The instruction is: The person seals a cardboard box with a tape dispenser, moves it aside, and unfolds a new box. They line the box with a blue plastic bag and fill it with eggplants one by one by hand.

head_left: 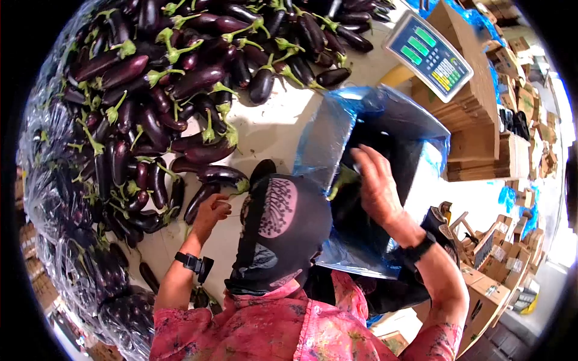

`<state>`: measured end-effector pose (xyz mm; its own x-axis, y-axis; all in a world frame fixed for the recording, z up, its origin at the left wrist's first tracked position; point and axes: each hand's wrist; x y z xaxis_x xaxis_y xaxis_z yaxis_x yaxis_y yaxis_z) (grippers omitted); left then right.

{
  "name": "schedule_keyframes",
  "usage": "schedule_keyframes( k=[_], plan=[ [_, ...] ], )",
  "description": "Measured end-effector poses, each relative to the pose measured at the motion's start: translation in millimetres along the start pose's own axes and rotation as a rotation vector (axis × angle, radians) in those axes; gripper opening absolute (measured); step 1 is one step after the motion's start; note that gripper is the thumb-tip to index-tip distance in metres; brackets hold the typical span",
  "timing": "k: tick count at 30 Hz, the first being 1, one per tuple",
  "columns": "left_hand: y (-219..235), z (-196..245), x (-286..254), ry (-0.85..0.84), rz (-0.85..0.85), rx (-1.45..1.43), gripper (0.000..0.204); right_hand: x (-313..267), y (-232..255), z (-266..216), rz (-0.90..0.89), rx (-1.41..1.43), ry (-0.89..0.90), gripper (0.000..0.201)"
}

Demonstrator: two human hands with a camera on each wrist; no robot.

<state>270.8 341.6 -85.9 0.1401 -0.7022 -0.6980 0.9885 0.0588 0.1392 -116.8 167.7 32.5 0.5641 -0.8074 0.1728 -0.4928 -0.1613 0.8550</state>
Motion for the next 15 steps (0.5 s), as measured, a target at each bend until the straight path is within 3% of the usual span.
schedule_keyframes(
  k=[2,4,5,6,8,10,12,15],
  plan=[
    [1.1,-15.5,-0.3,-0.002,-0.011,-0.057,0.037,-24.5,-15.6,27.4,-0.014,0.406,-0.469,0.04],
    [0.5,-28.5,4.0,0.032,0.013,-0.04,0.035,-18.0,-29.4,43.4,0.037,0.556,-0.849,0.038],
    [-0.6,-37.0,8.5,0.058,0.024,-0.06,0.031,-3.3,-29.0,38.1,0.021,0.34,-0.769,0.05],
    [0.4,-46.5,12.7,0.045,-0.005,-0.103,0.029,7.5,-24.0,27.0,0.064,0.347,-0.79,0.056],
    [-3.5,-50.3,12.3,0.021,0.059,-0.121,0.033,18.6,-35.0,50.0,-0.169,0.329,-0.838,0.065],
    [-5.9,-43.3,7.1,-0.105,0.188,-0.036,0.04,16.3,-60.8,69.5,-0.099,0.081,-0.909,0.07],
    [-3.1,-38.9,-0.2,-0.143,0.231,-0.12,0.04,17.8,-56.5,64.4,-0.078,0.119,-0.956,0.074],
    [4.5,-47.6,-2.4,-0.169,0.224,-0.148,0.035,-0.7,-62.1,76.2,0.059,0.395,-0.826,0.083]
  ],
)
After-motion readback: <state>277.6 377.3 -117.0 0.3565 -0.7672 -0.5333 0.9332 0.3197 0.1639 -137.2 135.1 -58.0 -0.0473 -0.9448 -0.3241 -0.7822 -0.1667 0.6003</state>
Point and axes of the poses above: each hand's wrist, its own x-axis towards the middle knuckle, its own y-axis out of the back of the hand, z = x × y, and after that the axes turned 4 degrees about x, right-handed
